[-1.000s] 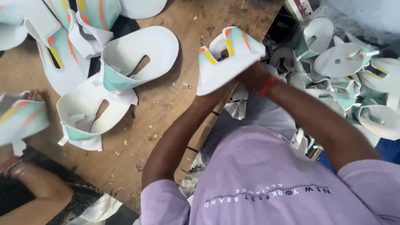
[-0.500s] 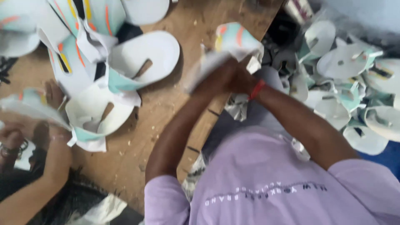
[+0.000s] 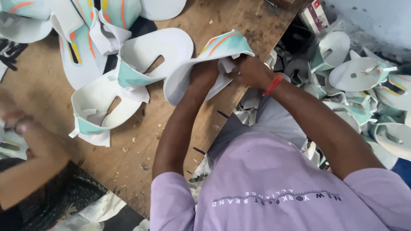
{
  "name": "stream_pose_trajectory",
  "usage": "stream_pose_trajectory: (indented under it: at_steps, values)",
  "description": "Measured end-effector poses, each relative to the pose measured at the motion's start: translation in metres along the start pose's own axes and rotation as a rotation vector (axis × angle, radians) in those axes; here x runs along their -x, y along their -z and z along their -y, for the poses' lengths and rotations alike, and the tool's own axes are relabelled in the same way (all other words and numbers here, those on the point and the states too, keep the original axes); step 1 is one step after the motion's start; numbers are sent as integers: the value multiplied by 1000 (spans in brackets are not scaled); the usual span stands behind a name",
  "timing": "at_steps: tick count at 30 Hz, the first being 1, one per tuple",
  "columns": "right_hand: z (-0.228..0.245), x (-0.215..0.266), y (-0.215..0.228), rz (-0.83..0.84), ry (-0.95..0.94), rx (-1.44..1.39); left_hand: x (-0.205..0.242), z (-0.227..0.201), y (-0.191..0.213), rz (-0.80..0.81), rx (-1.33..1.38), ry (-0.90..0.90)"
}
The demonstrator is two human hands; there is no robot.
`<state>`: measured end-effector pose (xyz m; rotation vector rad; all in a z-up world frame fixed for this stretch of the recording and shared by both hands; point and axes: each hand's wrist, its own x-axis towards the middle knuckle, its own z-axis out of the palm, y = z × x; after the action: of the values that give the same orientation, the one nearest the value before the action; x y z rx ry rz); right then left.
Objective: The recorder is inserting white lining material into the toe area of shoe upper components at a workbench.
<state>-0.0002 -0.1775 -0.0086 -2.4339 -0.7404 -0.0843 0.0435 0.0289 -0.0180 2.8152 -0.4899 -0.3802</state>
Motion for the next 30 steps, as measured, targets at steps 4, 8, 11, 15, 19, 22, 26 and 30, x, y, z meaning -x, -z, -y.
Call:
stream_pose_trajectory:
  at_steps: [4, 8, 11, 15, 19, 22, 26, 30]
  values:
    - [-36, 2, -28, -34, -94, 20, 21, -13, 3, -399, 44, -266]
    - [-13, 1, -12, -83, -3, -30, 6, -7, -6, -259, 277, -284]
    - [-4, 0, -1, -197, 13, -109, -16, -3, -24, -322, 217, -269]
    - [-14, 4, 6, -163, -140, -152, -28, -11, -30, -387, 198, -268]
    - [-10, 0, 18, -139, -170, -112, -41, -24, -21, -339, 230, -126]
    - [-6, 6, 13, 7, -223, 42, -34, -30, -18, -335, 204, -79]
    - [30, 13, 30, 191, -109, 394, -4, -30, -5, -283, 658, -145]
    - [33, 21, 31, 79, 32, 378, 31, -24, 9, -263, 247, -299]
